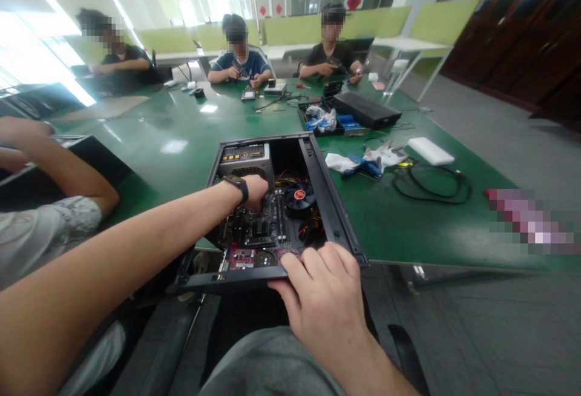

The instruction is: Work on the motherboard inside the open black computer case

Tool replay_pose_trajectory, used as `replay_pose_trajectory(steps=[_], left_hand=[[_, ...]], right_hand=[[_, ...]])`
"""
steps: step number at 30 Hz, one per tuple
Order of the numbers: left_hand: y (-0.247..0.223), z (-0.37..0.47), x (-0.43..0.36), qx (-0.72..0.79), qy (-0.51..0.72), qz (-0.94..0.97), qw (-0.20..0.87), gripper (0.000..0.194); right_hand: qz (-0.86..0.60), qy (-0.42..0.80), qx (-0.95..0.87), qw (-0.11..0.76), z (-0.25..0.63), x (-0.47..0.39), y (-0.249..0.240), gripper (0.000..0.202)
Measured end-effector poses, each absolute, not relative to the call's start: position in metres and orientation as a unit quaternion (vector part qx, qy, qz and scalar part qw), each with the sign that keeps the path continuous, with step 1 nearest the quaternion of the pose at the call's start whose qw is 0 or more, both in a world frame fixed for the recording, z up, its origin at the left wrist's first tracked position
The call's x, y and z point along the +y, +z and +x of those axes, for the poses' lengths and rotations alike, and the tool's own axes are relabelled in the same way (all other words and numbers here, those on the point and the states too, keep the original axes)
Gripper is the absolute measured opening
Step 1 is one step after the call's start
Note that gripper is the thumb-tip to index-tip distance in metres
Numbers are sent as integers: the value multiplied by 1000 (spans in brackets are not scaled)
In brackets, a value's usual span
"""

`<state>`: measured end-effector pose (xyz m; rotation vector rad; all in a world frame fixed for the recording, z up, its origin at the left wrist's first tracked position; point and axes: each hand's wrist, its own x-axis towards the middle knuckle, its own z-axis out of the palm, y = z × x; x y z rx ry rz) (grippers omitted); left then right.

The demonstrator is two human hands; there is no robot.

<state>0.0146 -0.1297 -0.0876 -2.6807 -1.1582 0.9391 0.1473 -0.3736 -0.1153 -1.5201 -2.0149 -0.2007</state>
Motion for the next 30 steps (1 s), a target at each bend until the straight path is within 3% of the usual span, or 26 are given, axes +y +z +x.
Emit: replay_pose_trajectory(steps=[21,30], left_hand=[[-86,19,-130,-394,319,-862,16,63],[-87,20,-132,-395,315,-863,19,59]], right_hand=[[-565,-82,-764,301,147,-373,-114,19],[-562,-96,-768,292,148,-373,-112,21]])
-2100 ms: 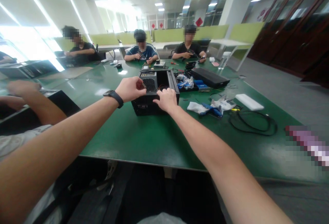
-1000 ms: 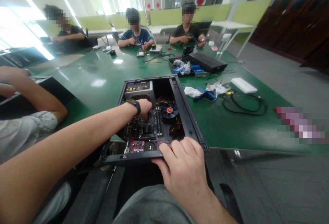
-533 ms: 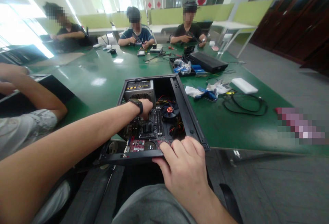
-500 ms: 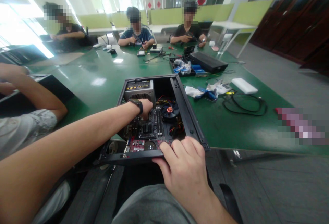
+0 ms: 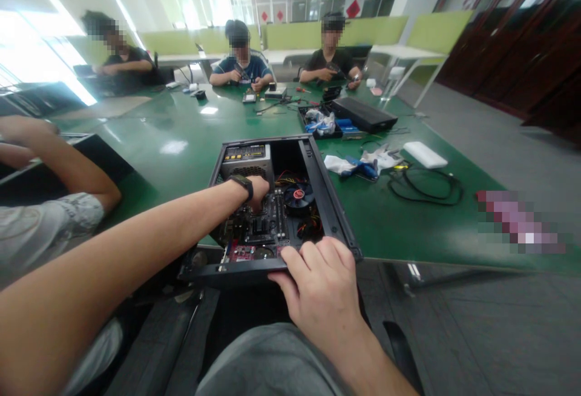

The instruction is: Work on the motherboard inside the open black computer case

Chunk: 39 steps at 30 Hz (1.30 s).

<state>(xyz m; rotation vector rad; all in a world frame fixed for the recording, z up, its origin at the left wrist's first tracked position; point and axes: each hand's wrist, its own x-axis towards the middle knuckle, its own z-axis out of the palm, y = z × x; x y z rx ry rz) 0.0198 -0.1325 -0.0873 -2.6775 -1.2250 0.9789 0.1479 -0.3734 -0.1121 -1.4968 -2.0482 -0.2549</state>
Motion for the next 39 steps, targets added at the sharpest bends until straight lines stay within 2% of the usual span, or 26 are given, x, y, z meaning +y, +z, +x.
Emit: replay_pose_trajectory(steps=[6,12,19,26,39], left_hand=[[-86,22,-136,-393,326,-859,30,59],[-87,22,-135,-387,333,-859,39,50],[-87,21,-134,-380,328,-864,31,56],[-84,21,-138,-386,327,-862,43,50],[-87,20,-137,-391,309,-866,33,58]], right_hand=[[-567,-98,-769,279,149,-376,-114,24],[-570,-100,-767,277,148,-375,-114,24],[-569,-101,-766,282,147,-377,-111,23],[-570,-93,-767,281,147,-376,-111,24],[-570,-113,-767,272,147,-375,-112,25]])
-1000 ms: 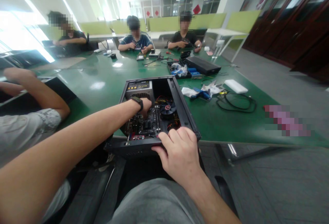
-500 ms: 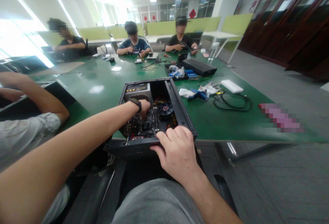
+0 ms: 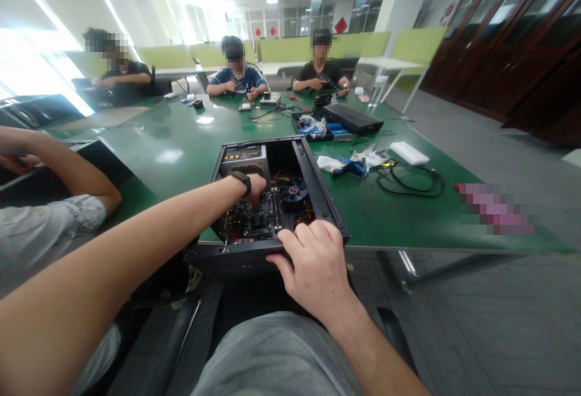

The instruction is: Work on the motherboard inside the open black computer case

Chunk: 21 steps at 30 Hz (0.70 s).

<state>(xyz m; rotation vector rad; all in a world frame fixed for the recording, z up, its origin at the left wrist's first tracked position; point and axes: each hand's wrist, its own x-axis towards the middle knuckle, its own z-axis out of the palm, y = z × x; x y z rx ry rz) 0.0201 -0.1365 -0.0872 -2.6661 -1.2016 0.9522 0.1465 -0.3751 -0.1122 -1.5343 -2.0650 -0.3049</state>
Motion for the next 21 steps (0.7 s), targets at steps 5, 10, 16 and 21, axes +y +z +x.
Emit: replay_pose_trajectory(steps=[5,10,16,21], left_hand=[[-84,20,-139,-390,304,-869,28,56],[-83,21,-139,-396,317,-861,34,55],[-87,21,-135,-382,325,-864,39,57],[-89,21,-134,-392,320,-862,37,58]], right_hand=[[-569,-112,-767,275,147,-376,-111,25],[-568,-106,-767,280,147,-375,-113,25],[-570,-100,-766,279,148,-374,-116,24],[-566,-100,-767,284,148,-375,-116,25]])
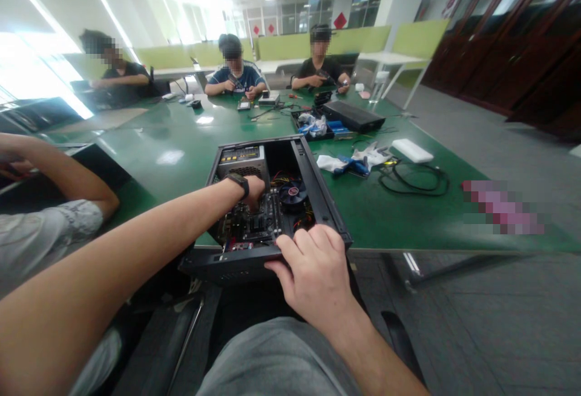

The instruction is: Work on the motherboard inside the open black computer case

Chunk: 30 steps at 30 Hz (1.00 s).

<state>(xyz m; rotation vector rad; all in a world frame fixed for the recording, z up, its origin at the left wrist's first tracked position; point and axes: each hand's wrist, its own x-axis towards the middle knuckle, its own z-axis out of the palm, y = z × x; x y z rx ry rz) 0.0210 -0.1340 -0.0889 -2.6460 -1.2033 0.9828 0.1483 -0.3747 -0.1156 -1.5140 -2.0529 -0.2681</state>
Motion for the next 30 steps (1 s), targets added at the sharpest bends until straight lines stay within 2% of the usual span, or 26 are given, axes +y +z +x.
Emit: replay_pose_trajectory(steps=[23,30], left_hand=[[-82,21,-138,-388,329,-860,34,59],[-84,22,-138,-391,330,-858,47,65]], right_hand=[[-568,-103,-765,285,148,-375,-115,24],[-568,-101,-766,284,148,-373,-117,24]])
